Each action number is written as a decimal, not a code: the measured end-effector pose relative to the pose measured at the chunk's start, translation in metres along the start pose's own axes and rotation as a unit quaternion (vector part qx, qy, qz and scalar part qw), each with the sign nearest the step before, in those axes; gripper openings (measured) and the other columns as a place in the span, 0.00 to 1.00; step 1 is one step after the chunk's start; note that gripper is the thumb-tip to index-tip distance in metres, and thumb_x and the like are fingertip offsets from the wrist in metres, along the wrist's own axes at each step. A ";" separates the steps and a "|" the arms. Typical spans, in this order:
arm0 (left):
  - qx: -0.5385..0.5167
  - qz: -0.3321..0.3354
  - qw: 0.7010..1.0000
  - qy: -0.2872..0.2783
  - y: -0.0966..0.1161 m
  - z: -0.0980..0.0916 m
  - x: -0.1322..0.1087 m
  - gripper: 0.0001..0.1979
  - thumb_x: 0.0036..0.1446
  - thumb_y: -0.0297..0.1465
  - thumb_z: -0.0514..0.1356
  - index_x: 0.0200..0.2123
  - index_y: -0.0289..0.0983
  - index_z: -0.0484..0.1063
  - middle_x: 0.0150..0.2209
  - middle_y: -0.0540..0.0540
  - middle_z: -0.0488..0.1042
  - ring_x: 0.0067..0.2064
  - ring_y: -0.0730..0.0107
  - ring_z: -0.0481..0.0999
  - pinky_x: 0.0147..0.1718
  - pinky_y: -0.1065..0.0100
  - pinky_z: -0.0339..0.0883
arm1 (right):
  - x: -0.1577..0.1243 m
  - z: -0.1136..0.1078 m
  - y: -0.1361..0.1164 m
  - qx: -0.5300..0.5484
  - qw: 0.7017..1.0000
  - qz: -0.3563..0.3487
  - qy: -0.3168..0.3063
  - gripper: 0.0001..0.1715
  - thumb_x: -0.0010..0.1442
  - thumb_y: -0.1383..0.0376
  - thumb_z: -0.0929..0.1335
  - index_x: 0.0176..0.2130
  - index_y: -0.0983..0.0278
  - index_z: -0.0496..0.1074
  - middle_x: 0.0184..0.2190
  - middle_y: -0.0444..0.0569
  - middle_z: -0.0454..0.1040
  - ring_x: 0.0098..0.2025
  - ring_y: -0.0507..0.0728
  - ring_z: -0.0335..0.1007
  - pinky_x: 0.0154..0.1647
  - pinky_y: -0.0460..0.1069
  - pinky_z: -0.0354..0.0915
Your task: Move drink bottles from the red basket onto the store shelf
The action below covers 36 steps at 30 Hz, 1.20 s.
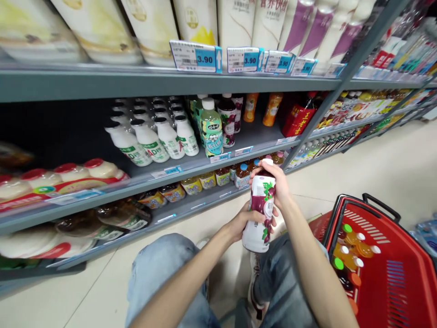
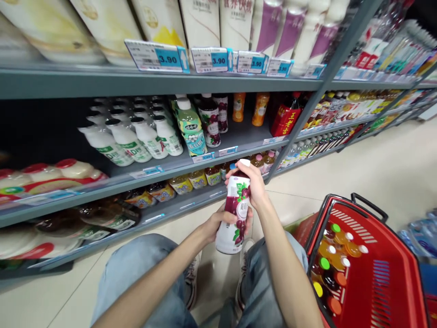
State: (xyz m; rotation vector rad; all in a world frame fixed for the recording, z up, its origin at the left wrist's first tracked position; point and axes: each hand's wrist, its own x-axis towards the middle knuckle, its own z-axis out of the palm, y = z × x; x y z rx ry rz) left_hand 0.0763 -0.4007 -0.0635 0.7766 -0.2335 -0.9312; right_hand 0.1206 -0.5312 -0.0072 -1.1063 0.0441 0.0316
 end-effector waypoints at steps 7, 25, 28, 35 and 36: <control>0.129 0.046 0.971 0.194 0.003 0.011 0.011 0.27 0.43 0.34 0.74 0.45 0.37 0.70 0.33 0.49 0.77 0.28 0.69 0.78 0.30 0.67 0.74 | 0.006 -0.018 0.016 -0.186 0.973 -0.062 0.123 0.21 0.57 0.47 0.74 0.34 0.61 0.71 0.27 0.46 0.80 0.26 0.57 0.73 0.29 0.50 0.67; 0.184 0.028 0.967 0.175 0.001 0.007 0.013 0.19 0.42 0.28 0.71 0.39 0.36 0.70 0.30 0.50 0.77 0.30 0.69 0.76 0.33 0.66 0.70 | 0.006 -0.019 0.018 -0.161 0.977 -0.022 0.141 0.22 0.54 0.47 0.75 0.33 0.61 0.71 0.25 0.45 0.80 0.26 0.56 0.72 0.28 0.49 0.65; 0.217 0.052 0.957 0.187 0.000 0.008 0.011 0.17 0.45 0.29 0.69 0.38 0.37 0.68 0.29 0.51 0.75 0.29 0.70 0.74 0.32 0.67 0.69 | 0.006 -0.014 0.016 -0.134 0.983 -0.017 0.123 0.21 0.53 0.49 0.76 0.33 0.62 0.71 0.25 0.45 0.79 0.24 0.56 0.71 0.27 0.49 0.66; 0.393 0.160 0.873 0.242 -0.001 0.003 0.009 0.24 0.47 0.31 0.70 0.48 0.39 0.70 0.38 0.49 0.79 0.36 0.66 0.76 0.37 0.67 0.67 | -0.003 -0.001 0.001 0.008 0.999 -0.026 0.022 0.07 0.50 0.64 0.72 0.29 0.61 0.69 0.24 0.45 0.78 0.26 0.57 0.73 0.31 0.51 0.69; 0.406 0.160 0.866 0.244 -0.002 0.003 0.009 0.24 0.47 0.31 0.70 0.49 0.39 0.70 0.39 0.49 0.79 0.37 0.65 0.77 0.38 0.67 0.67 | -0.004 -0.002 0.001 0.015 0.999 -0.025 0.016 0.07 0.50 0.65 0.71 0.29 0.61 0.69 0.24 0.45 0.78 0.26 0.57 0.74 0.31 0.51 0.69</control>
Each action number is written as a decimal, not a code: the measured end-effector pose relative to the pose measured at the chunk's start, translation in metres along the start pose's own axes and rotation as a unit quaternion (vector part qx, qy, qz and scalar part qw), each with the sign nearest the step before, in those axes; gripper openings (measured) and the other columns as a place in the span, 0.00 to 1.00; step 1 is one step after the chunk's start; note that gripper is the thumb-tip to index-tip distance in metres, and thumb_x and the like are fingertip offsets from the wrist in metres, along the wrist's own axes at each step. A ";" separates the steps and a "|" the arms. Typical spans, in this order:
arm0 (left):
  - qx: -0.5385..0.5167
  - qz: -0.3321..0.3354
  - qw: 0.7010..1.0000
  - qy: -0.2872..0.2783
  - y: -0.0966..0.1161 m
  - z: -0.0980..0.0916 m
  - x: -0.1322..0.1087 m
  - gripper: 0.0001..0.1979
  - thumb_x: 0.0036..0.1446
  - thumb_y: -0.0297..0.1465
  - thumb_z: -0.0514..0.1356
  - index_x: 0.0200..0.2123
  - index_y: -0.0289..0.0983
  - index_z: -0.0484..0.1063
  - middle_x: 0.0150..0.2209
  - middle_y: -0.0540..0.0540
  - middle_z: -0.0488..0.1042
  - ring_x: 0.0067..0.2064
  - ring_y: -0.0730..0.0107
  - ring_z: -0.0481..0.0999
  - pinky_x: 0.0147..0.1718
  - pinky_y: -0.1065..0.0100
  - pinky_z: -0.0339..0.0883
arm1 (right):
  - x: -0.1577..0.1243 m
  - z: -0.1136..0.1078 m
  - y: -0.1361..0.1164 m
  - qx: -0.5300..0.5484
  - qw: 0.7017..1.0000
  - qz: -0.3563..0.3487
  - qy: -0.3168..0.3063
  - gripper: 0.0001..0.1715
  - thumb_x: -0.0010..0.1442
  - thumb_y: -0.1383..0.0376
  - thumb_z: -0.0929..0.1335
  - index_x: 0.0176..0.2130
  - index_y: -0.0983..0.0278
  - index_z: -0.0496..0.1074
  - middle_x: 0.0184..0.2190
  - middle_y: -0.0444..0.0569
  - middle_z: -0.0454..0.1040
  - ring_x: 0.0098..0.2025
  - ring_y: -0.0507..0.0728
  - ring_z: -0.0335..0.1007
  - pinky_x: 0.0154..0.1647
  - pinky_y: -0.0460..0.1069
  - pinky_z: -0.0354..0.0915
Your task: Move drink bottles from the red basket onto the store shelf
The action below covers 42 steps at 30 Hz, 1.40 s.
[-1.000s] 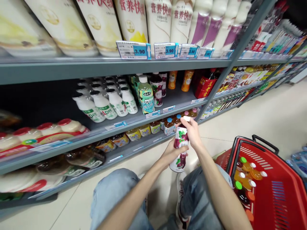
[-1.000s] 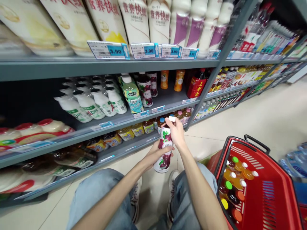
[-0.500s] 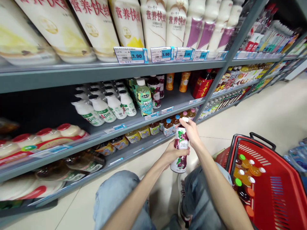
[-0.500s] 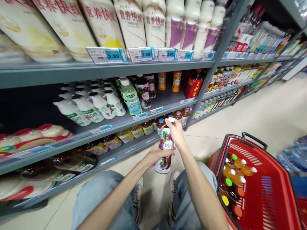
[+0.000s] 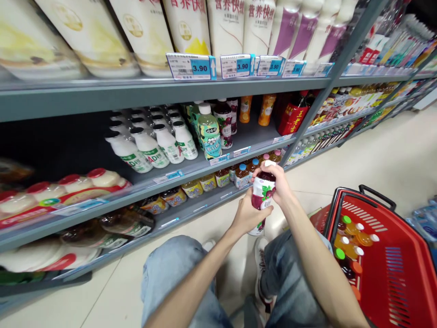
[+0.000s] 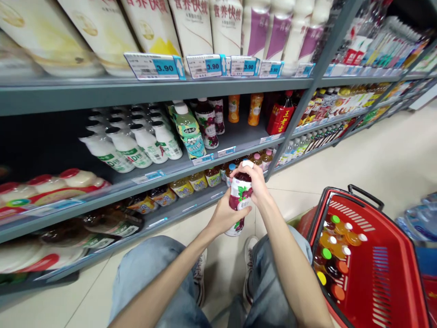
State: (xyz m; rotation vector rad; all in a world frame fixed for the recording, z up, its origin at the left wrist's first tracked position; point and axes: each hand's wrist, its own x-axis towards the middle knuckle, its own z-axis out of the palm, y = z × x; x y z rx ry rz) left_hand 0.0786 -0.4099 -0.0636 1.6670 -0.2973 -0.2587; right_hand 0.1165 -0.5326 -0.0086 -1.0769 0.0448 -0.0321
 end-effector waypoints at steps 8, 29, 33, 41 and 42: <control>0.001 -0.021 1.000 -0.002 -0.011 0.002 -0.002 0.23 0.48 0.31 0.69 0.48 0.38 0.71 0.37 0.49 0.79 0.35 0.65 0.76 0.36 0.67 0.67 | 0.004 -0.005 0.009 0.000 0.999 0.035 0.021 0.08 0.48 0.63 0.72 0.30 0.61 0.70 0.24 0.44 0.78 0.25 0.56 0.72 0.31 0.50 0.69; -0.374 -0.178 0.869 -0.272 0.007 -0.007 -0.008 0.22 0.41 0.39 0.72 0.39 0.34 0.77 0.33 0.41 0.80 0.29 0.62 0.78 0.29 0.63 0.73 | -0.005 0.008 -0.012 0.053 0.996 0.074 0.005 0.13 0.51 0.59 0.74 0.30 0.61 0.69 0.22 0.43 0.74 0.24 0.56 0.72 0.30 0.52 0.74; -0.383 -0.170 0.872 -0.255 0.012 -0.005 -0.005 0.24 0.41 0.37 0.73 0.43 0.35 0.77 0.46 0.36 0.80 0.36 0.61 0.79 0.31 0.63 0.76 | -0.005 0.005 -0.018 0.069 0.994 0.075 0.032 0.14 0.50 0.59 0.75 0.30 0.61 0.68 0.22 0.44 0.75 0.26 0.57 0.74 0.28 0.51 0.75; -0.322 -0.134 0.911 -0.222 0.015 0.003 0.002 0.29 0.39 0.32 0.76 0.46 0.36 0.73 0.44 0.40 0.79 0.37 0.61 0.80 0.34 0.61 0.76 | -0.003 -0.012 -0.016 0.039 0.995 0.049 0.082 0.14 0.52 0.59 0.75 0.28 0.63 0.69 0.23 0.46 0.76 0.23 0.54 0.73 0.21 0.48 0.70; -0.303 -0.121 0.922 -0.210 0.015 0.003 0.004 0.29 0.38 0.31 0.76 0.45 0.36 0.72 0.42 0.42 0.79 0.36 0.62 0.80 0.34 0.62 0.75 | -0.002 -0.014 -0.015 0.026 0.995 0.039 0.092 0.15 0.52 0.59 0.75 0.27 0.64 0.69 0.23 0.47 0.76 0.23 0.54 0.73 0.21 0.47 0.69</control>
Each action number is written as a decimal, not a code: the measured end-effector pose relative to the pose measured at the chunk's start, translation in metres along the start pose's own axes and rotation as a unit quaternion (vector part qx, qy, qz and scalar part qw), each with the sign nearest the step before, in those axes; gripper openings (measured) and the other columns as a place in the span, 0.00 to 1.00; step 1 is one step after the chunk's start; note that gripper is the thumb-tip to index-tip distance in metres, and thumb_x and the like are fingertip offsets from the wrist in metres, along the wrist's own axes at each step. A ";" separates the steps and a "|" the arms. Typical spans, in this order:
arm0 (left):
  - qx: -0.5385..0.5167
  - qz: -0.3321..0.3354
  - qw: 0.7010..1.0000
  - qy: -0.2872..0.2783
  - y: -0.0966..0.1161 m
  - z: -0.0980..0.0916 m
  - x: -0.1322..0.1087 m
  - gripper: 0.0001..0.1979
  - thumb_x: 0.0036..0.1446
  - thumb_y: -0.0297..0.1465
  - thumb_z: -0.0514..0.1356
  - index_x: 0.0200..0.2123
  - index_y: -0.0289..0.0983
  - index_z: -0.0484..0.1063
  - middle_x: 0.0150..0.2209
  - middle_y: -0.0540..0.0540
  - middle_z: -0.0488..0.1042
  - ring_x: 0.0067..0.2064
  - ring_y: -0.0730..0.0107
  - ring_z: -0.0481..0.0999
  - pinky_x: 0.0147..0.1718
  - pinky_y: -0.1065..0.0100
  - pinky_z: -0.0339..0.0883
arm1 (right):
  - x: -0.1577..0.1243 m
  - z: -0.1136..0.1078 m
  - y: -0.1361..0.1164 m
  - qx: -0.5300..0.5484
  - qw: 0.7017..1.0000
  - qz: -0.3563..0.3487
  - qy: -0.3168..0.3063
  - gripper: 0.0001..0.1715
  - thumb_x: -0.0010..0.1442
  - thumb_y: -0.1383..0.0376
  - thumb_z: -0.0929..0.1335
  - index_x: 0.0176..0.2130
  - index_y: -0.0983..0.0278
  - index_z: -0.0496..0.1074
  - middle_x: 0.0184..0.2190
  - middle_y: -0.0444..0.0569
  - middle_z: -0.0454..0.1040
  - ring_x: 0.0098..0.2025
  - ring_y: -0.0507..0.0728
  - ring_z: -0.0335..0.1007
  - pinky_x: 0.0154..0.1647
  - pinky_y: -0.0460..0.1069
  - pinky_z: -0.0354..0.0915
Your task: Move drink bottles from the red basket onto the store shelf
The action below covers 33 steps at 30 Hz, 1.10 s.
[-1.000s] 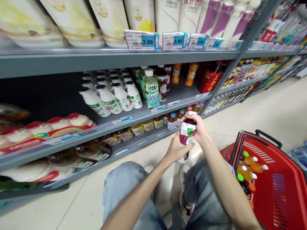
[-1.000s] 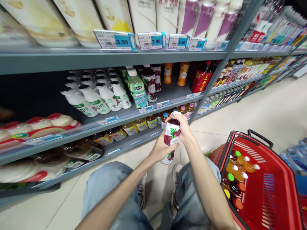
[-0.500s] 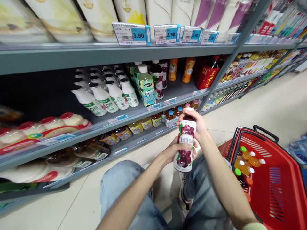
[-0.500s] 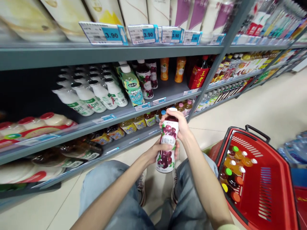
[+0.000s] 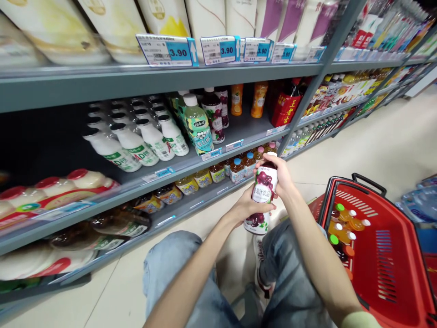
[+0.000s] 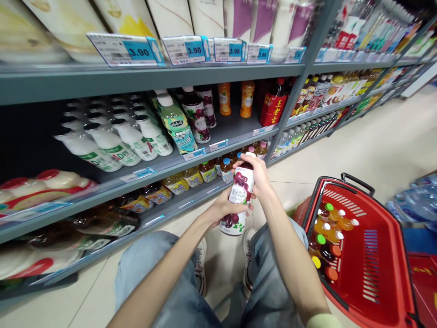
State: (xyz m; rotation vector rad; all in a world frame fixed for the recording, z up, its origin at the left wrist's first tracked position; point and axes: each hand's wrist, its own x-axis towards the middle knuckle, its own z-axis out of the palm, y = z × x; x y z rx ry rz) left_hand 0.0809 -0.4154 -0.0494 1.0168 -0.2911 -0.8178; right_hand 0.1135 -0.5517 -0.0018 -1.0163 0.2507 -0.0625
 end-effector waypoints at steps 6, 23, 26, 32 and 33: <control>0.041 0.025 0.999 -0.005 0.001 -0.002 0.005 0.26 0.40 0.30 0.76 0.44 0.35 0.72 0.40 0.44 0.79 0.34 0.68 0.79 0.38 0.63 0.72 | 0.000 0.000 -0.001 -0.023 0.999 -0.018 0.017 0.15 0.49 0.59 0.77 0.26 0.65 0.71 0.23 0.50 0.77 0.23 0.56 0.74 0.21 0.48 0.69; 0.393 0.200 0.864 0.242 -0.001 -0.033 0.004 0.36 0.44 0.29 0.68 0.58 0.39 0.63 0.42 0.46 0.80 0.42 0.57 0.80 0.41 0.62 0.73 | -0.024 -0.017 0.037 -0.425 0.889 -0.168 -0.031 0.39 0.45 0.52 0.81 0.52 0.63 0.70 0.44 0.55 0.81 0.42 0.64 0.79 0.41 0.56 0.76; 0.442 0.296 0.817 0.222 0.005 -0.037 0.009 0.41 0.45 0.26 0.66 0.64 0.39 0.59 0.56 0.39 0.74 0.56 0.53 0.76 0.53 0.56 0.72 | -0.029 -0.009 0.029 -0.382 0.908 -0.174 -0.002 0.43 0.41 0.54 0.82 0.53 0.63 0.70 0.44 0.57 0.81 0.41 0.64 0.80 0.39 0.56 0.78; 0.495 0.388 0.725 0.281 0.015 -0.032 0.005 0.30 0.62 0.29 0.59 0.66 0.39 0.59 0.66 0.35 0.63 0.67 0.55 0.64 0.65 0.53 0.61 | 0.018 0.018 -0.011 -0.334 0.851 -0.384 0.128 0.43 0.38 0.55 0.83 0.49 0.66 0.70 0.47 0.59 0.78 0.48 0.66 0.79 0.52 0.63 0.75; 0.529 0.351 0.734 0.241 0.014 -0.032 0.003 0.26 0.63 0.28 0.57 0.65 0.38 0.61 0.63 0.36 0.67 0.65 0.57 0.67 0.64 0.55 0.63 | 0.032 0.022 -0.014 -0.340 0.833 -0.410 0.148 0.43 0.38 0.55 0.83 0.48 0.66 0.70 0.46 0.59 0.78 0.48 0.66 0.78 0.54 0.63 0.74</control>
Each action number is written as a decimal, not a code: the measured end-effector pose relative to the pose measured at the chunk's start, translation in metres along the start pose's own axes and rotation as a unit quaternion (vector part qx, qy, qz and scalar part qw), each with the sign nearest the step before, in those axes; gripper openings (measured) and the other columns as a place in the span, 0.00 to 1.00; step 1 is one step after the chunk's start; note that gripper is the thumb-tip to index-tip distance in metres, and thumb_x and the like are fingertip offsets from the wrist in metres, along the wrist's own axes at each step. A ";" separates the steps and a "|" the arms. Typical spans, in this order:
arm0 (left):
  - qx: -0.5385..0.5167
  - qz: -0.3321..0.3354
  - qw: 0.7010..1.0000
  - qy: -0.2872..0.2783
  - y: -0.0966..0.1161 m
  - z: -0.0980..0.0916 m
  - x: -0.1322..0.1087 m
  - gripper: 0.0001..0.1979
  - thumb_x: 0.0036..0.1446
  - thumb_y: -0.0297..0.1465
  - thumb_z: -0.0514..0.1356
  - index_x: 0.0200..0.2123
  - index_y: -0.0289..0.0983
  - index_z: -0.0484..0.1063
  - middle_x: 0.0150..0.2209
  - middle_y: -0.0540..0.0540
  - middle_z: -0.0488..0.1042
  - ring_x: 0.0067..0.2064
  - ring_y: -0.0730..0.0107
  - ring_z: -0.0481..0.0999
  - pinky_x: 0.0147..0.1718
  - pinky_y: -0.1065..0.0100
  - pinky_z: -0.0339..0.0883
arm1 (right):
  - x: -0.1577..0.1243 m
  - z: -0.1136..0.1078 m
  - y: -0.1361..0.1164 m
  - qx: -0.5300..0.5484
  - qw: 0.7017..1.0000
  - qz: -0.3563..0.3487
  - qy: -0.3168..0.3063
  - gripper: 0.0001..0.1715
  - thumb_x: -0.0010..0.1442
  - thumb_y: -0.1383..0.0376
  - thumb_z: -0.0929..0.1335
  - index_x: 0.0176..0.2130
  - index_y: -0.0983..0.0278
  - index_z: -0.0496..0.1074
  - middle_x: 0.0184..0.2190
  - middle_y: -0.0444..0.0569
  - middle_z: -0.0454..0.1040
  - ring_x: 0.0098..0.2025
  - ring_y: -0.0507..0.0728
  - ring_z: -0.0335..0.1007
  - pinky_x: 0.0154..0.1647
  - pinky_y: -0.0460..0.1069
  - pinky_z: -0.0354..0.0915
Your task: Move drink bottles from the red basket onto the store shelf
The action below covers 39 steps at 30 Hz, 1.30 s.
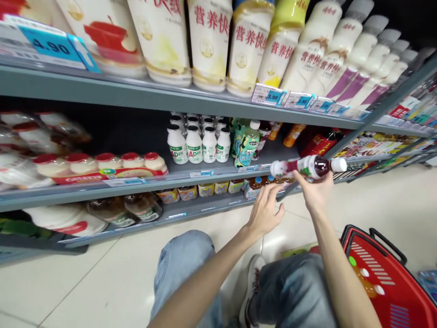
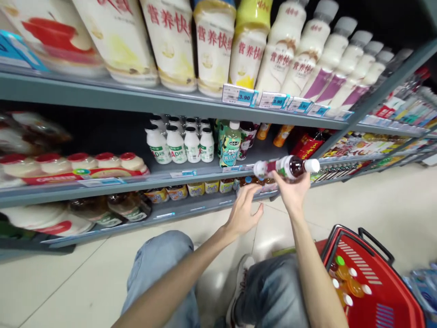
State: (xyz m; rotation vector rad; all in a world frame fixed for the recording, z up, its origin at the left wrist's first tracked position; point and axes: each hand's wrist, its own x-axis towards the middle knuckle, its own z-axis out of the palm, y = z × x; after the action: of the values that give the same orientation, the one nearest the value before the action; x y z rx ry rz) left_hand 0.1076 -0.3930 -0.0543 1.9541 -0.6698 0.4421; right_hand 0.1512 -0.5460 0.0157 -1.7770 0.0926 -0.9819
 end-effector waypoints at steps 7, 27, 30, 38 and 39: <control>0.219 -0.085 0.807 -0.542 -0.015 0.005 -0.028 0.20 0.54 0.26 0.66 0.51 0.37 0.76 0.49 0.34 0.80 0.51 0.47 0.80 0.49 0.51 0.73 | 0.055 0.059 0.039 -0.037 0.997 -0.064 -0.036 0.45 0.43 0.55 0.80 0.54 0.64 0.63 0.55 0.62 0.74 0.58 0.67 0.72 0.61 0.65 0.69; 0.226 -0.130 0.825 -0.501 -0.028 0.002 -0.037 0.37 0.58 0.27 0.63 0.70 0.36 0.59 0.56 0.28 0.76 0.56 0.45 0.77 0.52 0.52 0.67 | 0.111 0.146 0.088 -0.020 0.980 0.020 -0.196 0.39 0.46 0.49 0.79 0.50 0.65 0.69 0.49 0.61 0.77 0.49 0.65 0.78 0.52 0.58 0.74; 0.227 -0.130 0.822 -0.505 -0.025 0.003 -0.036 0.37 0.58 0.28 0.62 0.70 0.36 0.59 0.57 0.28 0.76 0.56 0.45 0.76 0.52 0.52 0.67 | 0.111 0.144 0.091 0.004 0.977 0.022 -0.210 0.39 0.45 0.49 0.79 0.48 0.66 0.69 0.50 0.62 0.77 0.50 0.66 0.78 0.53 0.58 0.74; 0.236 -0.121 0.808 -0.526 -0.018 0.006 -0.030 0.36 0.60 0.31 0.62 0.71 0.34 0.58 0.58 0.26 0.75 0.58 0.45 0.75 0.54 0.52 0.67 | 0.112 0.139 0.091 0.037 0.966 0.030 -0.255 0.38 0.46 0.48 0.79 0.47 0.67 0.70 0.49 0.63 0.77 0.49 0.65 0.78 0.53 0.58 0.74; 0.237 -0.121 0.806 -0.529 -0.018 0.006 -0.029 0.36 0.61 0.31 0.62 0.71 0.33 0.58 0.58 0.26 0.75 0.58 0.45 0.75 0.54 0.52 0.67 | 0.113 0.138 0.091 0.038 0.966 0.033 -0.255 0.38 0.46 0.49 0.79 0.47 0.68 0.70 0.49 0.63 0.77 0.49 0.64 0.78 0.53 0.58 0.75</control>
State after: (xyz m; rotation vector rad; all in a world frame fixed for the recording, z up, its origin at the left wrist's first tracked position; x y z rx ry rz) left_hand 0.0959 -0.3845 -0.0857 2.6760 -1.0219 -0.8150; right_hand 0.3499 -0.5375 -0.0089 -1.8892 -0.2075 -0.4510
